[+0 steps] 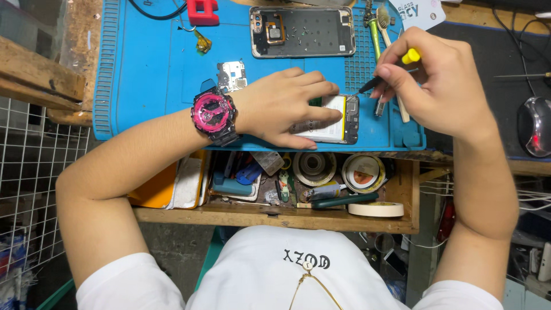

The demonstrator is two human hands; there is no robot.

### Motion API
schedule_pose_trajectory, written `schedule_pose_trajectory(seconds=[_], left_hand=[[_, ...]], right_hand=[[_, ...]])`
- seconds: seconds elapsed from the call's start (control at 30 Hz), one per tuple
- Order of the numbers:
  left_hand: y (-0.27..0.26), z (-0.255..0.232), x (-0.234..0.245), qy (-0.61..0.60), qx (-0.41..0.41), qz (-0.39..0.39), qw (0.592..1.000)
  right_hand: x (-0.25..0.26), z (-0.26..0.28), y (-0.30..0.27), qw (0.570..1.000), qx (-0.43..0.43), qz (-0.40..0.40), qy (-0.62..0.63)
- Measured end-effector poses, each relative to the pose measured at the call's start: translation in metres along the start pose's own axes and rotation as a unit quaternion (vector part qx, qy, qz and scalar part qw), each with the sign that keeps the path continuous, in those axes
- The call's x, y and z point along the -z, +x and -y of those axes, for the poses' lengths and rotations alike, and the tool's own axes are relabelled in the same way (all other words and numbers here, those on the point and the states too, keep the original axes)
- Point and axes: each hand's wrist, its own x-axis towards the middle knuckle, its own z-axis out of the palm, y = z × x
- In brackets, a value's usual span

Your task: The person uses a yellow-handled screwdriver to remove screws from the internal frame of a disassembled smartphone. They then use a metal spudger to pry and lift components within the device's chassis.

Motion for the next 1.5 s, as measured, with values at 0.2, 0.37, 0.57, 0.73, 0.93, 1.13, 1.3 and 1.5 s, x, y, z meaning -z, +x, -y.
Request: schedule_pose_trajectory(seconds=[0.2, 0.37, 0.57, 0.73, 0.93, 1.13, 1.3, 1.5], left_hand=[[0.004, -0.005, -0.007, -0.007, 0.080, 0.000, 0.997], [0.017, -0.005, -0.013, -0.067, 0.148, 0.006, 0.987], [0.047, 0.001, -0.003, -0.104, 0.271, 0.166, 0.942], [0.052, 0.012, -0.004, -0.139, 0.274, 0.167, 0.937], [0.041, 0.033, 0.003, -0.201, 0.236, 0.090, 0.946], [0.025, 0.041, 0.007, -0.325, 0.286, 0.053, 0.900], [0.019, 0.038, -0.008, -0.452, 0.308, -0.005, 0.837], [0.015, 0.036, -0.014, -0.467, 0.313, -0.031, 0.826]], right_hand=[[0.011, 0.014, 0.003, 0.991, 0.016, 0.031, -0.132], [0.018, 0.025, 0.007, 0.952, 0.042, 0.117, -0.278], [0.006, 0.047, -0.009, 0.896, -0.006, 0.154, -0.417], [0.008, 0.055, -0.030, 0.914, 0.010, 0.081, -0.398], [0.001, 0.039, -0.044, 0.950, 0.025, 0.011, -0.312], [-0.008, 0.028, -0.038, 0.962, 0.047, -0.005, -0.269], [-0.012, 0.022, -0.028, 0.962, 0.062, -0.011, -0.266], [-0.016, 0.021, -0.022, 0.958, 0.060, -0.009, -0.282]])
